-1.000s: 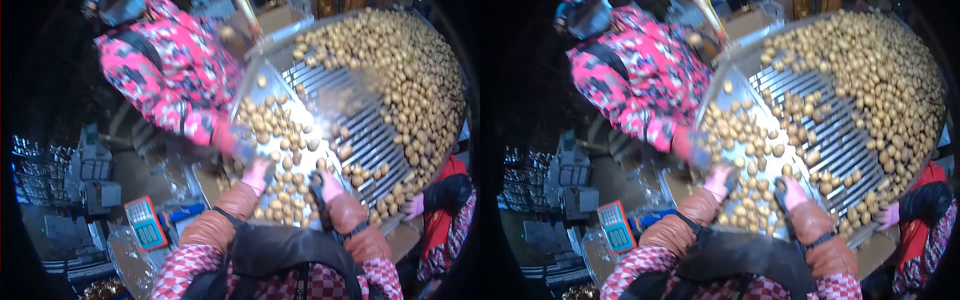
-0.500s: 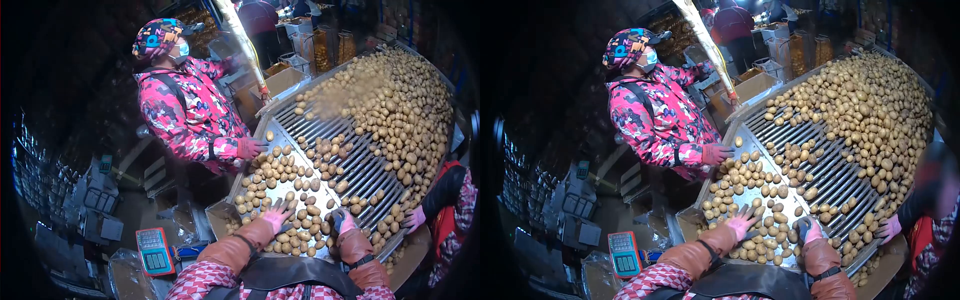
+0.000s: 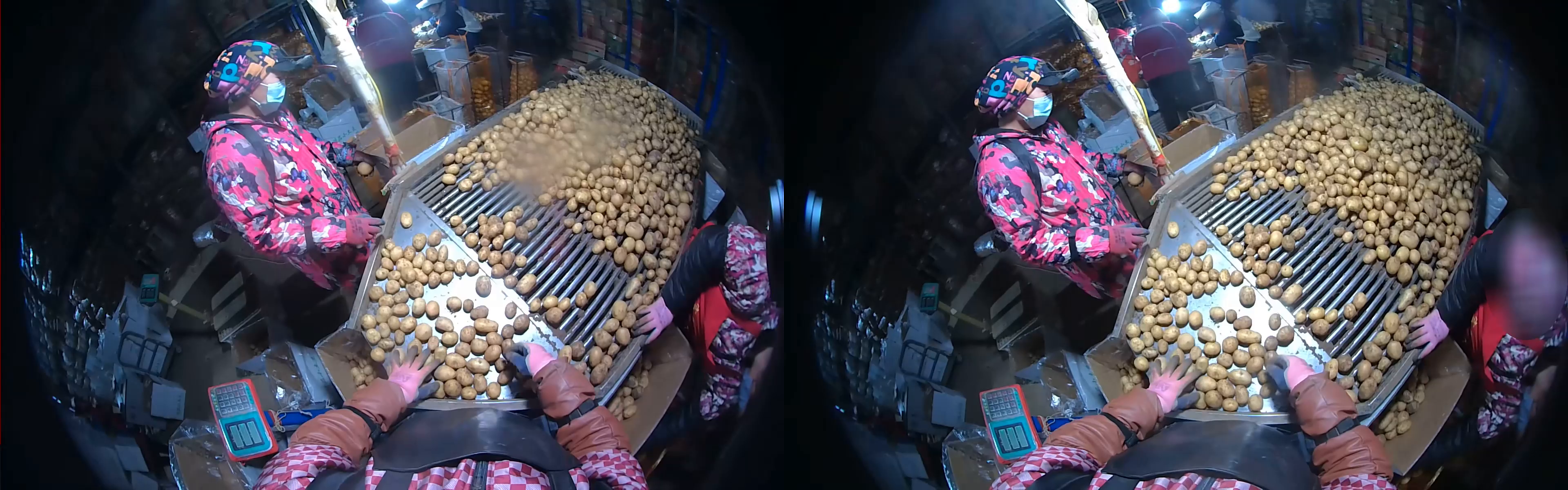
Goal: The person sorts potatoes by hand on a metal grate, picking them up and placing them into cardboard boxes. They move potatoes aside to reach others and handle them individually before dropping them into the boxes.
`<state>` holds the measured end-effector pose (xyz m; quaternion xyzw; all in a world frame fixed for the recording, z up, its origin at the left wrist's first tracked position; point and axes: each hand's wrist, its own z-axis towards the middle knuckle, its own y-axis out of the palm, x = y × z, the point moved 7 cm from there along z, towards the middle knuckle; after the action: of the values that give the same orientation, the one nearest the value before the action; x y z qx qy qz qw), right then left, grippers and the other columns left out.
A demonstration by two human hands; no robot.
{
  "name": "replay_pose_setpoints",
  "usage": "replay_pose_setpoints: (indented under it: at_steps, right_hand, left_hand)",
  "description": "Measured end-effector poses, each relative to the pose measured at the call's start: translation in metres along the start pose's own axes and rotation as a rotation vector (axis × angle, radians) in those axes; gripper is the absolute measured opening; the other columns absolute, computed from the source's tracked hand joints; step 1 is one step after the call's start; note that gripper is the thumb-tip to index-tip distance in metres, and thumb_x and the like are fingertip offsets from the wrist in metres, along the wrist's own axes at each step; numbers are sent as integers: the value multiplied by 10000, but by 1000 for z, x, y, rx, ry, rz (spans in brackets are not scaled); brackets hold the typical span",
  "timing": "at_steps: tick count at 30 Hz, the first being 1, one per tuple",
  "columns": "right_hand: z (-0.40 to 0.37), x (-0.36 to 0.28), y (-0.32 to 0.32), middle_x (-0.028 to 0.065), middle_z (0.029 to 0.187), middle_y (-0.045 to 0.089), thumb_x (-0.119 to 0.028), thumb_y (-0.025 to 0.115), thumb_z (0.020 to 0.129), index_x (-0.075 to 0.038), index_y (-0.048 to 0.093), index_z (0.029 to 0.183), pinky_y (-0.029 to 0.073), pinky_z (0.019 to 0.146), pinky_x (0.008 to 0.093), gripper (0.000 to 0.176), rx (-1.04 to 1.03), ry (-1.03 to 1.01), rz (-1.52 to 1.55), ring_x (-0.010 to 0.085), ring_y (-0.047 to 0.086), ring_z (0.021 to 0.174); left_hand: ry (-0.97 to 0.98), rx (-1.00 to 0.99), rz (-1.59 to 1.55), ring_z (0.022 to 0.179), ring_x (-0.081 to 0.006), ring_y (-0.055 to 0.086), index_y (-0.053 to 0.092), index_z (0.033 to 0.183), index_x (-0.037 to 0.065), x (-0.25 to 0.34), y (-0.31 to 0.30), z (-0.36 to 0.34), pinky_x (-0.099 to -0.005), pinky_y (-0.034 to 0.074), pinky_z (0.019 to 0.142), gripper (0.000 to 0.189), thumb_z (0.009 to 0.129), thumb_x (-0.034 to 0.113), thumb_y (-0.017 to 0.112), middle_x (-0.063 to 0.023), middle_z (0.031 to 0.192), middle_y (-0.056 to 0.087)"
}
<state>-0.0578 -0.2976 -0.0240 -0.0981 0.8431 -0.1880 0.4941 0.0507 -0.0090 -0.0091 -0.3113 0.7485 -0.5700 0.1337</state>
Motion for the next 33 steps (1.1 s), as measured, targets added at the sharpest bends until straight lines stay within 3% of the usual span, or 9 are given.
replay_pose_setpoints:
  at_steps: [3, 5, 9, 11, 15, 21, 27, 31, 33]
  right_hand:
    - [-3, 55, 47, 78, 861, 699, -359, 617, 911, -88, 703, 1054, 484, 645, 320, 318, -341, 162, -123, 177, 623, 734]
    - [-7, 61, 72, 78, 775, 688, -369, 607, 877, -102, 714, 854, 493, 649, 351, 288, -337, -199, -507, 184, 640, 712]
    - [-6, 43, 85, 119, 898, 704, -333, 656, 849, -48, 699, 878, 503, 738, 382, 290, -593, 110, -28, 242, 660, 842]
    - [-20, 1, 68, 241, 1185, 634, -315, 659, 840, 69, 570, 1214, 511, 892, 383, 542, -336, -512, -301, 288, 648, 1059]
    - [-3, 30, 68, 168, 1226, 628, -173, 656, 868, 53, 520, 1317, 504, 901, 353, 521, -242, -93, -125, 250, 615, 1069]
    - [-18, 21, -4, 79, 1025, 680, -97, 626, 939, -1, 617, 1230, 496, 856, 276, 307, 267, -100, 370, 144, 617, 928]
    - [-8, 20, -69, 189, 1219, 622, -27, 681, 807, -37, 604, 1244, 493, 964, 376, 443, 783, -147, -206, 314, 631, 1082]
    - [-4, -41, 3, 196, 1271, 548, -292, 735, 737, -162, 578, 1283, 390, 1073, 449, 582, 8, 97, -623, 397, 502, 1224]
    - [-2, -40, 47, 103, 1477, 446, -297, 637, 840, -204, 410, 1454, 300, 1107, 526, 662, -3, -174, -923, 317, 396, 1369]
  left_hand:
    - [51, 5, 89, 1446, -363, 233, 364, 1474, 282, -19, 15, 10, -678, 190, 1100, 699, 858, 498, 615, -80, 1558, 292]
    - [-224, 231, -96, 1432, -362, 261, 358, 1480, 229, -48, 8, 18, -655, 211, 1106, 707, 869, 483, 606, -107, 1555, 299]
    - [-415, 250, -194, 1426, -349, 284, 368, 1475, 197, -23, -13, 49, -585, 192, 1146, 704, 879, 503, 582, -119, 1547, 314]
    - [-89, 96, -48, 1438, -346, 267, 370, 1471, 197, 36, -33, 56, -594, 193, 1144, 674, 897, 487, 569, -117, 1560, 296]
    - [352, -8, 37, 1463, -343, 219, 386, 1463, 231, 64, -16, 59, -593, 170, 1157, 691, 872, 523, 593, -109, 1555, 300]
    - [44, 190, -97, 1451, -318, 247, 387, 1465, 177, -1, -28, 41, -636, 152, 1140, 758, 863, 602, 562, -150, 1532, 313]
    - [-162, 170, -108, 1463, -294, 220, 355, 1483, 197, -12, 3, 19, -640, 166, 1124, 735, 885, 585, 535, -127, 1540, 314]
    - [64, -2, -34, 1462, -357, 199, 325, 1491, 232, -3, 13, 9, -648, 161, 1135, 764, 857, 567, 588, -108, 1565, 268]
    - [66, -37, -12, 1450, -383, 214, 340, 1480, 223, -16, 22, 10, -648, 163, 1131, 733, 868, 544, 586, -97, 1558, 284]
